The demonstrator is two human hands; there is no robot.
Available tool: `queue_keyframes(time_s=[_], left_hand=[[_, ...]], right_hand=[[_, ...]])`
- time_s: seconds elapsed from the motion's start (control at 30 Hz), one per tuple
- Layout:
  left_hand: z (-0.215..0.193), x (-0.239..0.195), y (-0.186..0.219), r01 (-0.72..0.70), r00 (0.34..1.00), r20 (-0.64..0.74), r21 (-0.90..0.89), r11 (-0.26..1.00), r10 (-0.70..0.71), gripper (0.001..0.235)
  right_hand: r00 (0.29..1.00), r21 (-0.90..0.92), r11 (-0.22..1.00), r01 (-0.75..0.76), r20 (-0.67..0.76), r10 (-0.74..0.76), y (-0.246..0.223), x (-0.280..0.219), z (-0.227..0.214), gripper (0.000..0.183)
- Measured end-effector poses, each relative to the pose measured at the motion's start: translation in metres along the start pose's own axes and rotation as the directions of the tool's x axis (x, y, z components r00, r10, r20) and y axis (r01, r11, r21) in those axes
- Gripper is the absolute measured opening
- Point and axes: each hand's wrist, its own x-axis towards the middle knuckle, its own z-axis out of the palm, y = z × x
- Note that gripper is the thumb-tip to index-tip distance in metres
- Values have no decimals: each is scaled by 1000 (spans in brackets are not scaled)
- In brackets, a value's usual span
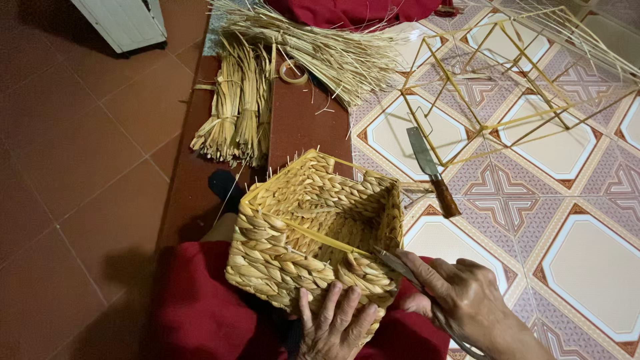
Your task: The person weaves a rectangular basket using dried palm leaves, trimming protruding ends with scissors and a knife, and securing the edges. They work on the rim and sides, occasionally rotating the basket to access different areas.
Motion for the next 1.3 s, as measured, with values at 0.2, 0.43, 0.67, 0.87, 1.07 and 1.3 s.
queue_keyframes(time_s=[0.2,0.43,0.67,0.87,1.07,1.3], left_hand=[[-5,9,-4,-56,998,-29,14,998,57,71],[-13,27,-3,-61,998,2,3,998,61,70],[-40,40,-23,-55,993,79,-394,917,93,76],[-79,74,-97,101,978,-163,-160,982,-127,65],[-81,98,-144,421,885,64,-535,733,-461,81],[-90,88,-111,547,825,215,-535,644,-522,71]], right_hand=[[995,-1,1000,-28,-93,28,15,-20,17,66],[830,511,722,-467,-29,558,13,-54,61,66],[707,851,418,-317,-81,703,3,-45,111,64],[678,871,387,-303,-88,730,8,-35,111,50],[650,880,369,-299,-95,754,6,-31,111,42],[518,903,313,-294,-124,846,40,-20,111,40]])
